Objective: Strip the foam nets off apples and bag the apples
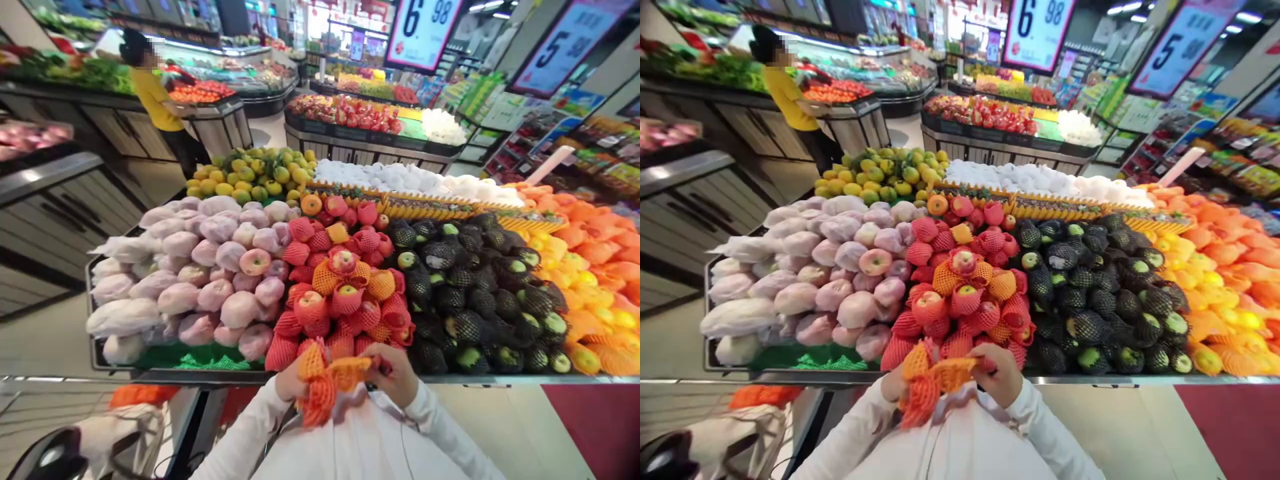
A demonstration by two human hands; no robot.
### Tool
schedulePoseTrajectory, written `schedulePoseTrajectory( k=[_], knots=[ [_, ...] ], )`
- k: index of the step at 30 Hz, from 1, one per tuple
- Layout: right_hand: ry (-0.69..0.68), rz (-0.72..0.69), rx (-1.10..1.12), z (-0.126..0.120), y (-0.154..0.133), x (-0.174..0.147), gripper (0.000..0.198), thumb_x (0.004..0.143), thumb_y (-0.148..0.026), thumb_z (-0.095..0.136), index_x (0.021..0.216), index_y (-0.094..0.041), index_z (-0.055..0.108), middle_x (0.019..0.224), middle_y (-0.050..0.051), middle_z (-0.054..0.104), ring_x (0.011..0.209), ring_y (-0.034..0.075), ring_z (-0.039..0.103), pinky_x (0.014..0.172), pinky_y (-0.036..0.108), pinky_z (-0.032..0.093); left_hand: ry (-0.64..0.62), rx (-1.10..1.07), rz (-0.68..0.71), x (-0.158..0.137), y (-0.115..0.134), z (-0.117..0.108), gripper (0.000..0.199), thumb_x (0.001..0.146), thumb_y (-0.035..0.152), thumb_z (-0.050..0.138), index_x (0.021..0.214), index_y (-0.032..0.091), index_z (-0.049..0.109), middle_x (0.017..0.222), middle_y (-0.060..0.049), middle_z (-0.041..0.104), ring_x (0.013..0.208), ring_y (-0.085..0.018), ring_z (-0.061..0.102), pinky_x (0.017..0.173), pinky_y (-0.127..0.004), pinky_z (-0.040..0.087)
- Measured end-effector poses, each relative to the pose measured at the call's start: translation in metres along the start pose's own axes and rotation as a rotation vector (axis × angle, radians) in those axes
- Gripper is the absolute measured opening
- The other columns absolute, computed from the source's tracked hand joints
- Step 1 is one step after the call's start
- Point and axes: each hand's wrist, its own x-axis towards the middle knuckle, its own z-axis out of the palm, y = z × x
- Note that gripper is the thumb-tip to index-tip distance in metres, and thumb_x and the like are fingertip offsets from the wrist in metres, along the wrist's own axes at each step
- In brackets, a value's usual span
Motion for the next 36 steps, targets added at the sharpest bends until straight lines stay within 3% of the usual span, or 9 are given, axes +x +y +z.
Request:
schedulePoseTrajectory(
  k=[2,5,8,13,17,22,26,31,36],
  knots=[
    [0.193,0.086,-0.009,-0.025,0.014,-0.018,0.012,0.081,-0.020,0.059,0.092,-0.019,0.064,0.081,0.004,0.070,0.068,0.016,0.065,0.062,0.024,0.052,-0.027,-0.232,-0.170,0.024,0.010,0.012,0.049,0.063,0.043,0.073,0.103,0.017,0.060,0.087,-0.007,0.068,0.077,-0.022,0.065,0.068,-0.036,0.056],
    [0.335,0.163,0.012,-0.062,0.033,-0.045,0.030,0.082,-0.021,0.054,0.111,-0.017,0.061,0.103,0.009,0.070,0.085,0.020,0.068,0.072,0.028,0.055,0.134,-0.331,-0.332,0.056,0.025,0.028,0.067,0.056,0.029,0.073,0.119,0.017,0.053,0.110,-0.009,0.064,0.099,-0.025,0.063,0.085,-0.037,0.053],
    [0.306,0.252,-0.049,-0.087,0.050,-0.067,0.024,0.085,-0.024,0.054,0.106,-0.018,0.064,0.098,0.008,0.071,0.082,0.020,0.068,0.071,0.029,0.055,0.190,-0.089,-0.245,0.080,0.043,0.040,0.073,0.055,0.019,0.071,0.124,0.018,0.047,0.113,-0.009,0.062,0.102,-0.024,0.062,0.090,-0.036,0.051],
    [0.486,0.286,-0.122,-0.102,0.074,-0.074,0.021,0.081,-0.034,0.067,0.094,-0.020,0.058,0.087,0.005,0.066,0.076,0.018,0.065,0.068,0.028,0.055,0.180,0.475,-0.096,0.104,0.070,0.049,0.056,0.062,0.021,0.071,0.114,0.022,0.050,0.099,-0.007,0.067,0.088,-0.025,0.066,0.083,-0.038,0.052],
    [0.473,0.252,-0.137,-0.104,0.085,-0.054,0.022,0.081,-0.039,0.069,0.076,-0.020,0.059,0.070,0.001,0.062,0.066,0.016,0.060,0.065,0.027,0.052,0.045,0.675,-0.016,0.111,0.069,0.055,0.055,0.064,0.025,0.072,0.116,0.022,0.054,0.106,-0.009,0.067,0.096,-0.027,0.064,0.086,-0.038,0.052],
    [0.299,0.132,0.076,-0.099,0.078,-0.010,0.034,0.095,-0.036,0.048,0.079,-0.019,0.073,0.091,0.010,0.072,0.083,0.020,0.068,0.073,0.031,0.054,-0.100,0.787,0.132,0.105,0.068,0.055,0.062,0.067,0.050,0.074,0.119,0.019,0.061,0.125,-0.015,0.058,0.110,-0.032,0.054,0.096,-0.049,0.047],
    [0.273,0.044,0.121,-0.085,0.064,0.020,0.016,0.086,-0.029,0.061,0.081,-0.021,0.075,0.089,0.009,0.071,0.081,0.021,0.067,0.073,0.032,0.054,0.102,0.832,0.271,0.102,0.084,0.044,0.057,0.078,0.053,0.063,0.127,0.024,0.058,0.149,-0.014,0.038,0.134,-0.039,0.033,0.105,-0.059,0.033],
    [0.277,0.011,0.147,-0.058,0.062,0.032,0.009,0.072,-0.022,0.064,0.069,-0.020,0.072,0.081,0.005,0.062,0.074,0.018,0.060,0.067,0.030,0.050,0.259,0.714,0.339,0.107,0.091,0.051,0.042,0.081,0.043,0.064,0.115,0.018,0.060,0.118,-0.013,0.061,0.112,-0.030,0.052,0.098,-0.048,0.044],
    [0.270,0.330,0.452,-0.041,0.082,0.029,0.007,0.067,-0.024,0.066,0.063,-0.018,0.064,0.057,-0.002,0.050,0.050,0.010,0.040,0.046,0.023,0.034,0.393,0.691,0.390,0.111,0.078,0.073,0.018,0.087,0.022,0.061,0.105,0.019,0.060,0.104,-0.010,0.060,0.098,-0.021,0.056,0.086,-0.036,0.052]
  ],
)
